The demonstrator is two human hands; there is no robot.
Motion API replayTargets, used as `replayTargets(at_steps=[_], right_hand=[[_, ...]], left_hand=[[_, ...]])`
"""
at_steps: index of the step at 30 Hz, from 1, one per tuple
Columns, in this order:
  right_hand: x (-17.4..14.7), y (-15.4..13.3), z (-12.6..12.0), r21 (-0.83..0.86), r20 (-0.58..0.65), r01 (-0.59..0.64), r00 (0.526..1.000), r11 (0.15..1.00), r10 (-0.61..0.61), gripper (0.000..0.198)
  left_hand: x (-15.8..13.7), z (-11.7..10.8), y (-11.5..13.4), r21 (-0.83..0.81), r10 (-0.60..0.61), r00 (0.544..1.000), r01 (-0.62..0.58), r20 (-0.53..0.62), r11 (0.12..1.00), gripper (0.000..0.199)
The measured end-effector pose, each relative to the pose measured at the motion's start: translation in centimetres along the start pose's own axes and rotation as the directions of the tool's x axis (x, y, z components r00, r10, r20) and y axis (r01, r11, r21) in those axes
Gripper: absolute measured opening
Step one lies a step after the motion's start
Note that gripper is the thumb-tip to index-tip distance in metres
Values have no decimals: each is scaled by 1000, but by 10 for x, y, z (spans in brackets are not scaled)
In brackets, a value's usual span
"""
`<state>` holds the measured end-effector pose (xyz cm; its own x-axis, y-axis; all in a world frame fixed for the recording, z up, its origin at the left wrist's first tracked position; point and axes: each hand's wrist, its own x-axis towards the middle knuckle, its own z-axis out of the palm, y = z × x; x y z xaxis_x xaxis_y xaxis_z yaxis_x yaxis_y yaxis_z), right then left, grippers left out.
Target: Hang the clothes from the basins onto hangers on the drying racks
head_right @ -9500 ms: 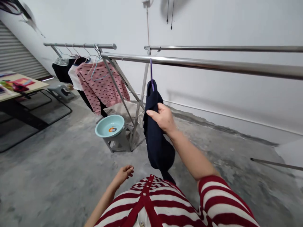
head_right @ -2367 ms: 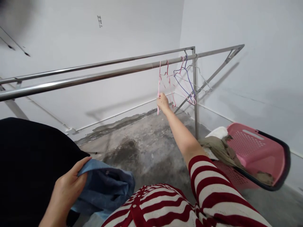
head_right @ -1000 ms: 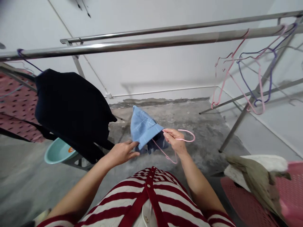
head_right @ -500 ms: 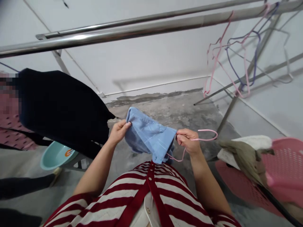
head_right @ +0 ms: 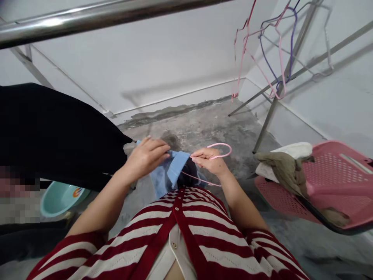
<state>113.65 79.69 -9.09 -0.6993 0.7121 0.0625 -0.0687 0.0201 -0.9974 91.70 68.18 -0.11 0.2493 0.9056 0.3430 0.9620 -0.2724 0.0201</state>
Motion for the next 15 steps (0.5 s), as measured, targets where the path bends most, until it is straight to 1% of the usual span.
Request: replayTargets(at_steps=[1,2,3,4,5,6,7,8,9,10,11,12,13,14,15], right_hand=[[2,-3,4,-30,49,2,999,1000,-1,19],[5,-5,6,-63,100,8,995,998,-1,20],[8,-8,5,-93,140,20,990,995,-7,23],[11,-10,1,-110,153,46,988,993,-29,26],[15,-11,-7,-112,125,85,990,990,-71,30],[19,-9,-19,-110,38,129,991,985,-126,33],[23,-5,-34,-121,-113,157,979,980,-171,35],[26,3,-50,-145,-290,160,937,976,-197,37],[27,14,-67,-177,-466,120,864,977,-191,40],[28,27,-80,-204,-601,34,785,978,-152,43],[26,42,-90,-209,-659,-41,744,977,-110,45],[24,58,-93,-206,-666,-98,743,974,-66,43],[21,73,-90,-205,-637,-140,770,969,-24,40],[17,88,-81,-206,-589,-171,808,964,18,38],[15,101,-66,-212,-531,-192,846,958,52,36]], left_hand=[[3,4,3,15,32,994,-34,105,999,27],[4,7,4,15,44,982,-48,183,999,30],[4,10,2,1,39,972,-40,233,999,32],[4,10,-2,-20,28,967,-23,254,1000,33],[2,9,-8,-45,13,968,-2,250,999,34],[0,6,-15,-67,-12,974,28,227,997,34],[-3,1,-21,-83,-51,979,68,195,994,34],[-6,-4,-28,-95,-101,982,118,162,989,33],[-9,-10,-33,-107,-155,979,169,134,980,32],[-12,-16,-37,-122,-205,972,218,110,968,31],[-14,-22,-40,-137,-253,963,264,91,955,31],[-16,-26,-41,-153,-288,955,296,74,943,32],[-18,-30,-41,-165,-308,949,314,58,935,32],[-19,-32,-41,-172,-319,947,322,47,931,32],[-19,-34,-39,-174,-320,947,321,37,931,33]])
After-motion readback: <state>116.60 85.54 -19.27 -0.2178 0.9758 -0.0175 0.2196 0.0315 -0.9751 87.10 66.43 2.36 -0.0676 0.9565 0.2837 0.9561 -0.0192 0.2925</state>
